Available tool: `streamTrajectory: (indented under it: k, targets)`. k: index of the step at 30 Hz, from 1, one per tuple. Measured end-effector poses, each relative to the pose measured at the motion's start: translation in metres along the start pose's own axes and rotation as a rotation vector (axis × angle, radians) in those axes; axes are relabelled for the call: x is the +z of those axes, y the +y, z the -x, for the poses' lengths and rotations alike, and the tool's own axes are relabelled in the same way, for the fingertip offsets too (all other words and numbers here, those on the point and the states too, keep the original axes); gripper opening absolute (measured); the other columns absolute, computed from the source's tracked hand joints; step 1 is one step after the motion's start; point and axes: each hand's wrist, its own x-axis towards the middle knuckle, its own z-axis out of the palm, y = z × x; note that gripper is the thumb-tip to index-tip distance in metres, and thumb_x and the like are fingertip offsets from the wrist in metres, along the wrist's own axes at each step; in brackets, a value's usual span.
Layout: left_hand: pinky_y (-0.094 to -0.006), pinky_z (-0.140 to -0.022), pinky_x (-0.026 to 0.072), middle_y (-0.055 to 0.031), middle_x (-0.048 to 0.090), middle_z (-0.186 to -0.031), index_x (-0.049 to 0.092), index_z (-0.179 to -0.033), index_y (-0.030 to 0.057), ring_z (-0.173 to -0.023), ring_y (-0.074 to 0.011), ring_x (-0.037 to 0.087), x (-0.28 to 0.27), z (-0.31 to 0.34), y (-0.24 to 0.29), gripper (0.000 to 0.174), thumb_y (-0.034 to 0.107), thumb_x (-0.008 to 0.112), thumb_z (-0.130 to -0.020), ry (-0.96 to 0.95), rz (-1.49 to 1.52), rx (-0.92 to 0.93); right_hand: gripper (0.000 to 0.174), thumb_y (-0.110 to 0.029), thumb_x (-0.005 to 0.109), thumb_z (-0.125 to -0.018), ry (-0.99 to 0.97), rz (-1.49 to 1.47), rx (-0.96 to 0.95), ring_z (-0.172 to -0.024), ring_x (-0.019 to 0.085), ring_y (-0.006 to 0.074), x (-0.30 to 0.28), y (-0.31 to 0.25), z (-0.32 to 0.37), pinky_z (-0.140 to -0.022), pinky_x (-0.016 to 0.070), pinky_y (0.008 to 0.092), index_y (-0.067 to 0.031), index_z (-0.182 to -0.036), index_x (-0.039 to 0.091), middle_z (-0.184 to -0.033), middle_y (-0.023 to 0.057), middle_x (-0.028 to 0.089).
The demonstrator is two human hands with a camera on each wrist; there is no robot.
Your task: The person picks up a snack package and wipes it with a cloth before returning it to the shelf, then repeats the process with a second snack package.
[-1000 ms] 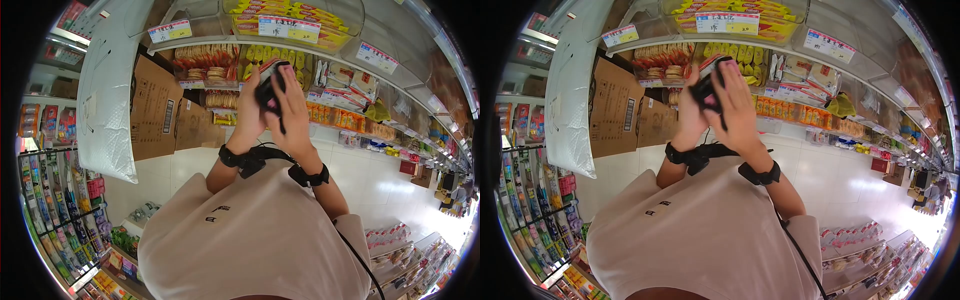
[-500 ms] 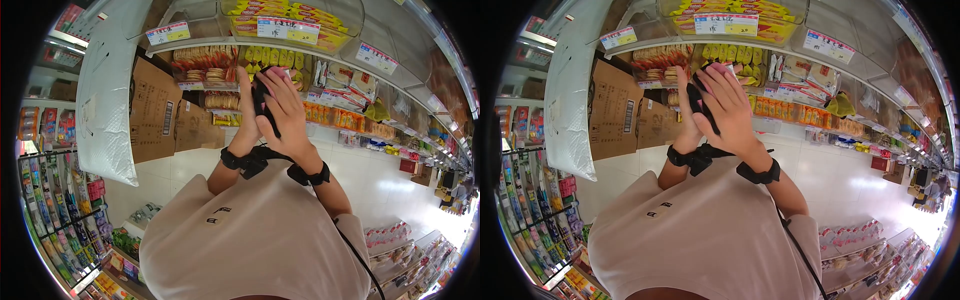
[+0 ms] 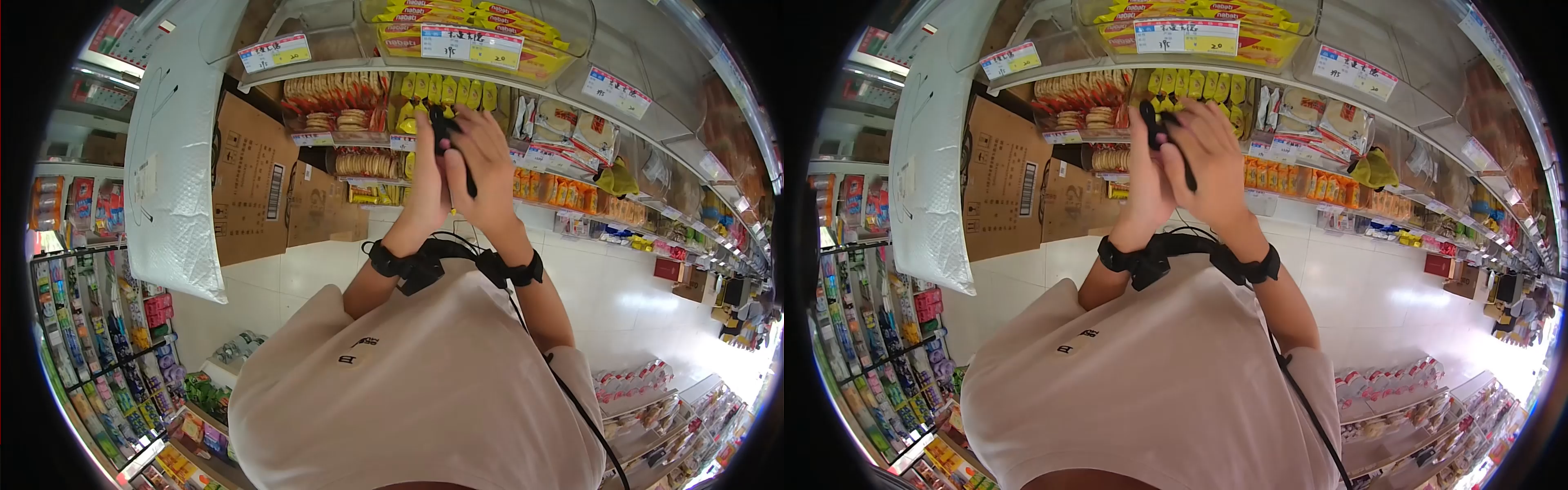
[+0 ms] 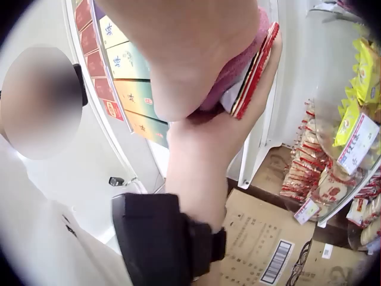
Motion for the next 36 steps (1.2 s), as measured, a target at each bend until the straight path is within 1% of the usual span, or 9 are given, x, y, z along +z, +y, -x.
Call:
streamTrajectory:
  k: [3,4,8,15,21,26,29,32,36]
  targets:
    - [-0.0307,-0.093,0.0465,-0.0011,0.062,-0.112,0.06,-0.117,0.0066,-0.105,-0.01,0.057,0.005,-0.001,-0.006,0.049,0.053,0.056,-0.1,-0.013,-0.081,0.023,0.035,-0.011,0.055,-0.094,0.19,-0.14,0.199,-0.126,0.052,0.0437,0.009,0.004,0.004,-0.109,0.0393,0.0486,0.0017,-0.126,0.063,-0.126,0.0254,0.059]
    - [-0.0253,-0.08,0.0468,0.0012,0.056,-0.097,0.061,-0.114,0.0073,-0.097,-0.0084,0.054,0.024,0.007,-0.001,0.038,0.043,0.06,-0.101,0.007,-0.253,0.12,0.047,-0.012,0.051,-0.098,0.133,-0.168,0.231,-0.125,0.054,0.041,0.01,0.01,0.009,-0.108,0.0399,0.0417,0.0009,-0.144,0.049,-0.132,0.0263,0.054]
    - [-0.0241,-0.078,0.046,0.0007,0.055,-0.094,0.063,-0.099,0.0001,-0.089,-0.0072,0.053,0.005,0.0,-0.02,0.041,0.041,0.06,-0.102,0.179,-0.428,0.326,0.057,-0.02,0.05,-0.104,0.074,-0.675,0.59,-0.12,0.055,0.0221,0.015,-0.007,0.015,-0.101,0.0423,0.0321,0.0028,-0.153,0.033,-0.134,0.0193,0.055]
    - [-0.024,-0.077,0.0485,0.0001,0.057,-0.088,0.062,-0.101,-0.0016,-0.079,-0.0059,0.056,-0.008,-0.004,-0.012,0.041,0.039,0.061,-0.102,0.161,-0.311,0.309,0.062,-0.025,0.067,-0.098,-0.008,-0.895,0.768,-0.097,0.061,0.0105,0.009,-0.007,0.021,-0.083,0.0504,0.0228,0.0091,-0.143,0.043,-0.116,0.0117,0.065]
    - [-0.0254,-0.089,0.0486,-0.0047,0.067,-0.102,0.066,-0.118,-0.0032,-0.094,-0.008,0.062,0.016,0.006,0.002,0.036,0.028,0.066,-0.1,0.154,-0.507,0.452,0.035,-0.024,0.07,-0.097,-0.003,-0.744,0.781,-0.075,0.056,0.0052,0.002,0.014,0.025,-0.065,0.0477,0.02,0.0044,-0.115,0.063,-0.092,0.0009,0.065]
    - [-0.0257,-0.091,0.0499,-0.0097,0.069,-0.114,0.061,-0.13,-0.0037,-0.1,-0.0098,0.064,-0.001,-0.006,0.002,0.039,0.023,0.063,-0.102,0.027,-0.459,0.469,0.039,-0.031,0.073,-0.095,0.289,-0.769,1.017,-0.092,0.057,0.0054,0.0,0.037,0.033,-0.077,0.0467,0.0207,0.0015,-0.114,0.065,-0.102,0.0018,0.066]
    - [-0.0267,-0.091,0.0513,-0.012,0.07,-0.118,0.06,-0.13,-0.0043,-0.102,-0.0115,0.065,-0.002,-0.005,0.007,0.038,0.023,0.06,-0.103,0.01,-0.267,0.435,0.042,-0.032,0.075,-0.093,0.414,-1.306,1.032,-0.096,0.061,0.0079,-0.024,0.023,0.009,-0.084,0.0498,0.0253,-0.0035,-0.122,0.063,-0.106,0.003,0.067]
    - [-0.0277,-0.089,0.0529,-0.0122,0.07,-0.117,0.062,-0.127,-0.0042,-0.101,-0.0128,0.067,-0.003,-0.009,0.005,0.037,0.024,0.058,-0.104,0.053,-0.19,0.47,0.034,-0.027,0.074,-0.094,0.249,-1.403,1.116,-0.092,0.061,0.0073,-0.012,0.034,0.026,-0.082,0.051,0.0269,-0.0045,-0.119,0.064,-0.102,0.0018,0.066]
    - [-0.0276,-0.086,0.0543,-0.0111,0.071,-0.114,0.063,-0.125,-0.0038,-0.097,-0.0126,0.068,0.0,-0.01,0.009,0.036,0.025,0.057,-0.104,0.088,-0.216,0.553,0.035,-0.02,0.07,-0.096,-0.168,-0.735,0.706,-0.068,0.056,0.0069,-0.013,0.005,0.025,-0.069,0.0536,0.0275,0.0006,-0.123,0.062,-0.09,0.0016,0.065]
